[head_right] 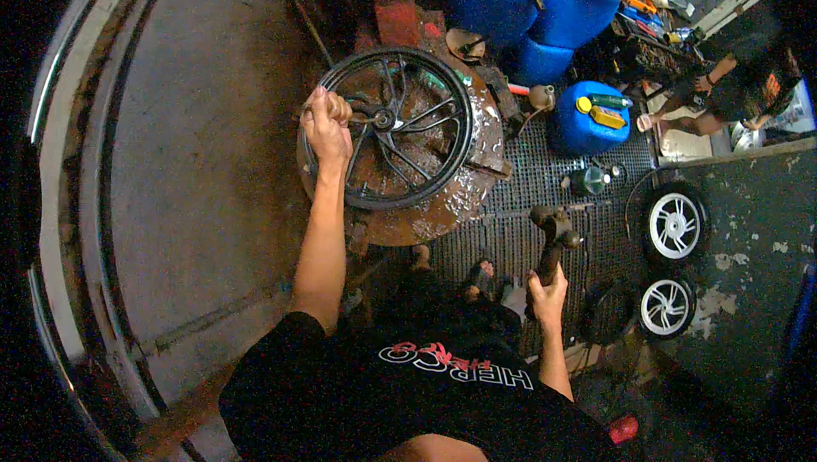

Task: The person uses a hammer and a metal punch to drive a component out of the center of a motorcycle wheel rim. The rim is supported on a tire changing machine while the person strikes the punch repeatedly to displace the part.

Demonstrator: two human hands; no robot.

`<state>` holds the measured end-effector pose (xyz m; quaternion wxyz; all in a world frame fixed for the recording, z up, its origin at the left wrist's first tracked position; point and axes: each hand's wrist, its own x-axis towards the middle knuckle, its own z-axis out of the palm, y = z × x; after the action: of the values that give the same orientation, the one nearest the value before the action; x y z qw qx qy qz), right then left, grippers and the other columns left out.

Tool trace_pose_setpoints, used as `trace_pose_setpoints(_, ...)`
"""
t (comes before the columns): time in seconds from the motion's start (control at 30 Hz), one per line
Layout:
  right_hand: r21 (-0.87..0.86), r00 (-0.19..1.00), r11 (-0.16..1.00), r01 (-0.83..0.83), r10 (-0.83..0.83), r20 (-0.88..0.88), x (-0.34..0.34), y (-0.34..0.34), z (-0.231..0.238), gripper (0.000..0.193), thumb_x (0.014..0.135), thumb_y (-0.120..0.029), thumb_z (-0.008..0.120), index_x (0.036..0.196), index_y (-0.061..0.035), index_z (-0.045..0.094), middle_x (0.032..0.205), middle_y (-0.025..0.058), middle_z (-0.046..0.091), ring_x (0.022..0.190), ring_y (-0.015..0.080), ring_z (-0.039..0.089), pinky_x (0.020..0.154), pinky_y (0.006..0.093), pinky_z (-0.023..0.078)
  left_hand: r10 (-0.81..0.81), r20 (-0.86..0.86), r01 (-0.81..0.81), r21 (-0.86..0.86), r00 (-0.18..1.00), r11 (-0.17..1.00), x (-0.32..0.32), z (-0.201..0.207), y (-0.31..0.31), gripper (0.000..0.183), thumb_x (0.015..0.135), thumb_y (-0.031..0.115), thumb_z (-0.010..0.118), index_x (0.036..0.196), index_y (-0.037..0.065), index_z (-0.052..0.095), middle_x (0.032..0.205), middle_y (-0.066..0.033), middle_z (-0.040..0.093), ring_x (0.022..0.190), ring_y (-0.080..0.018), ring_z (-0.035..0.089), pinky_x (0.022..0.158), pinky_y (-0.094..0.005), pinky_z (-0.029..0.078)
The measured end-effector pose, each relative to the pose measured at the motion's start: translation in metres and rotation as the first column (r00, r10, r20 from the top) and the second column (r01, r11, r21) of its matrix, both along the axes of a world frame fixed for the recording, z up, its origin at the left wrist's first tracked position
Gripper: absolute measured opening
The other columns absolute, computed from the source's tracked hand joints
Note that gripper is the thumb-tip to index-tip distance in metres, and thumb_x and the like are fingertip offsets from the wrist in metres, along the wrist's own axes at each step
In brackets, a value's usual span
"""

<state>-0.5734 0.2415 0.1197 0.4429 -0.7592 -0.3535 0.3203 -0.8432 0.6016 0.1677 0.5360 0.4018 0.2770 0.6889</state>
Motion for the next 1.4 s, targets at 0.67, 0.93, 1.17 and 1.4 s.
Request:
trace_pose_setpoints(0.67, -0.041, 0.994, 0.998, -0.042, 0.046, 0.100, -0.047, 0.088, 0.034, 0.043, 0.073, -0.013, 0.068, 0.107, 0.0066, 0.051, 0.073, 0.0152, 0.061, 0.058, 0.0175, 0.059, 0.055, 0.0334, 0.048, 0.114, -0.701, -0.159, 0.002, 0.704, 0.987, 0.016, -0.073, 0.043, 0.033, 0.094, 0.018, 0.048, 0.094, -0.013, 0.060, 0.094, -0.0221, 0.064, 0.085, -0.0297, 0.060, 0.076, -0.0375, 0.045)
trace_pose_setpoints(0.93, -0.144, 0.991, 0.990, 0.010, 0.010, 0.137, -0.055, 0.076, 0.042, 0.044, 0.073, -0.018, 0.069, 0.107, 0.0018, 0.052, 0.060, 0.0147, 0.056, 0.049, 0.0212, 0.059, 0.050, 0.0339, 0.046, -0.088, -0.767, 0.017, -0.099, 0.636, 0.995, 0.026, -0.100, 0.038, 0.045, 0.097, 0.033, 0.042, 0.089, -0.009, 0.055, 0.068, -0.0179, 0.055, 0.062, -0.0275, 0.046, 0.062, -0.0398, 0.038)
trace_pose_setpoints(1.17, -0.124, 0.986, 0.992, -0.002, 0.022, 0.163, -0.062, 0.075, 0.059, 0.039, 0.073, -0.020, 0.069, 0.102, 0.0012, 0.053, 0.059, 0.0151, 0.055, 0.048, 0.0224, 0.059, 0.048, 0.0354, 0.044, -0.035, -0.631, -0.005, -0.061, 0.775, 0.998, 0.013, -0.135, 0.055, 0.040, 0.098, 0.030, 0.044, 0.088, -0.008, 0.051, 0.062, -0.0087, 0.050, 0.059, -0.0187, 0.044, 0.058, -0.0355, 0.036)
trace_pose_setpoints(1.4, -0.108, 0.944, 0.994, -0.033, 0.067, 0.323, -0.065, 0.092, 0.074, 0.037, 0.070, -0.016, 0.068, 0.102, 0.0006, 0.057, 0.070, 0.0152, 0.059, 0.055, 0.0185, 0.058, 0.056, 0.0327, 0.047, -0.170, -0.618, 0.141, -0.096, 0.768, 0.985, 0.000, -0.080, 0.054, 0.041, 0.097, 0.027, 0.044, 0.071, -0.004, 0.051, 0.056, -0.0044, 0.042, 0.055, -0.0150, 0.037, 0.053, -0.0333, 0.032)
